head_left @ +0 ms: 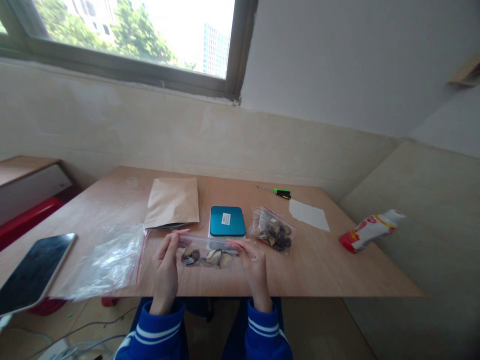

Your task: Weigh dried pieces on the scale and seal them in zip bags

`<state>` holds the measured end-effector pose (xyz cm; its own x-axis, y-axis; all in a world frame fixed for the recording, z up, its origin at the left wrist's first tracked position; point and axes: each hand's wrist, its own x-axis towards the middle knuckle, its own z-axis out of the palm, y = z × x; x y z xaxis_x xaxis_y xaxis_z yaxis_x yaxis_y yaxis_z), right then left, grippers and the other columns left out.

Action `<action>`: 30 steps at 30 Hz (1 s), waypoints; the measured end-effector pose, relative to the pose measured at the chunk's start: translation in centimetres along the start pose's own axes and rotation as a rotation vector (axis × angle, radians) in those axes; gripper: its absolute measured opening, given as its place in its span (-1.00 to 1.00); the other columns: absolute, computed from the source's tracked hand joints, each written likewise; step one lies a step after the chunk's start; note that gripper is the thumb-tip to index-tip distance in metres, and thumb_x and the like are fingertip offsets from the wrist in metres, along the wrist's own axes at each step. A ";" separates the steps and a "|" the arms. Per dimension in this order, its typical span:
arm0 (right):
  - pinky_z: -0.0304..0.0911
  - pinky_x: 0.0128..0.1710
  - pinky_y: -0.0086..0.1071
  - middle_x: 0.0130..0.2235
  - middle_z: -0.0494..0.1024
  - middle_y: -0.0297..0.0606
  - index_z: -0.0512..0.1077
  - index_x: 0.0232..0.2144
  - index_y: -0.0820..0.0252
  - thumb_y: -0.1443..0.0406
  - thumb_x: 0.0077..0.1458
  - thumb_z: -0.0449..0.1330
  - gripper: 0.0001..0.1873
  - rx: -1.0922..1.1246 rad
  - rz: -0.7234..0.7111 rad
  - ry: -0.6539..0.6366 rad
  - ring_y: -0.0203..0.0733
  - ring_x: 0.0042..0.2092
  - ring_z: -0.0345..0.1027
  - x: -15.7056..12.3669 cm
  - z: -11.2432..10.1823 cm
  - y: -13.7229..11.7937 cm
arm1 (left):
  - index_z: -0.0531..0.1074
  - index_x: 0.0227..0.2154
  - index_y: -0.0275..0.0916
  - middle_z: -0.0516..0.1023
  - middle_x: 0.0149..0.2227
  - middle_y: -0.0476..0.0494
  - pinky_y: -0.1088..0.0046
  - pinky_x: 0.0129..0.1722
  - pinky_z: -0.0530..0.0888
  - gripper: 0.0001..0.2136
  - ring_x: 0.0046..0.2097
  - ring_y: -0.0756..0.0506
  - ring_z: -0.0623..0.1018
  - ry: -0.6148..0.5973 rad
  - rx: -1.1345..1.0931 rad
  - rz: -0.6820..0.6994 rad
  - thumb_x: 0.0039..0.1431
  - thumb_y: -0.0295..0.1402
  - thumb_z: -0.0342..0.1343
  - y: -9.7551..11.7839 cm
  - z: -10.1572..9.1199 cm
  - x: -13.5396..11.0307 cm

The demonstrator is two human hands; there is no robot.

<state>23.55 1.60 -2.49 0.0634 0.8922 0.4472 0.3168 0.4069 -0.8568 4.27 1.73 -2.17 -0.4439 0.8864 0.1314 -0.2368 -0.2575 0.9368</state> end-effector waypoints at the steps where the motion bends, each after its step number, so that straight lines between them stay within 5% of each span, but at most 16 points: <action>1: 0.29 -0.16 -0.27 -0.29 0.64 -0.27 0.60 -0.28 0.05 0.15 0.20 0.15 -0.76 0.027 0.026 0.000 -0.11 -0.22 0.46 0.0 0.1 0.1 | 0.57 -0.31 -0.15 0.59 -0.26 -0.02 0.45 -0.12 0.41 -0.78 -0.18 -0.07 0.51 0.009 0.003 0.003 0.14 -0.15 0.13 0.0 0.1 0.0; 10: 0.35 -0.08 -0.25 -0.08 0.59 -0.16 0.36 0.09 0.12 0.06 0.05 0.27 -0.42 0.185 0.189 -0.049 -0.05 -0.03 0.46 -0.8 0.4 1.1 | 0.57 -0.34 -0.19 0.58 -0.34 -0.01 0.51 -0.15 0.42 -0.79 -0.26 0.00 0.51 0.052 -0.168 -0.059 0.11 -0.18 0.15 -0.3 1.5 -0.1; 18: 0.36 -0.16 -0.32 -0.18 0.59 -0.19 0.49 -0.20 0.20 0.16 0.06 0.25 -0.71 0.089 0.175 -0.010 -0.14 -0.17 0.46 -1.0 0.9 1.5 | 0.56 -0.33 -0.18 0.58 -0.31 0.00 0.51 -0.14 0.42 -0.77 -0.26 0.02 0.52 -0.018 -0.265 -0.132 0.04 -0.14 0.22 -0.3 1.7 -0.1; 25: 0.35 -0.19 -0.29 -0.25 0.59 -0.18 0.48 -0.27 0.22 0.09 0.07 0.22 -0.68 0.098 0.237 0.239 -0.12 -0.23 0.45 -1.0 -0.6 1.4 | 0.44 0.04 -0.20 0.46 0.12 -0.20 0.34 -0.02 0.39 -0.58 0.08 -0.17 0.46 -0.250 0.052 -0.117 0.22 -0.10 -0.01 -0.9 0.9 0.1; 30: 0.34 -0.17 -0.24 -0.18 0.58 -0.06 0.45 -0.20 0.30 -0.02 -0.05 0.25 -0.48 0.081 0.355 0.580 -0.03 -0.16 0.46 -0.6 -4.8 3.7 | 0.42 0.04 -0.15 0.46 0.12 -0.18 0.32 -0.01 0.37 -0.61 0.06 -0.16 0.48 -0.316 0.091 -0.126 0.22 -0.12 0.00 -0.4 0.1 0.3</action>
<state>29.20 1.67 -4.70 0.6544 0.7341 0.1814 0.1129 0.1423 -0.9834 4.28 2.14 -2.44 -0.1228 0.9880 0.0936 -0.1883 -0.1158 0.9752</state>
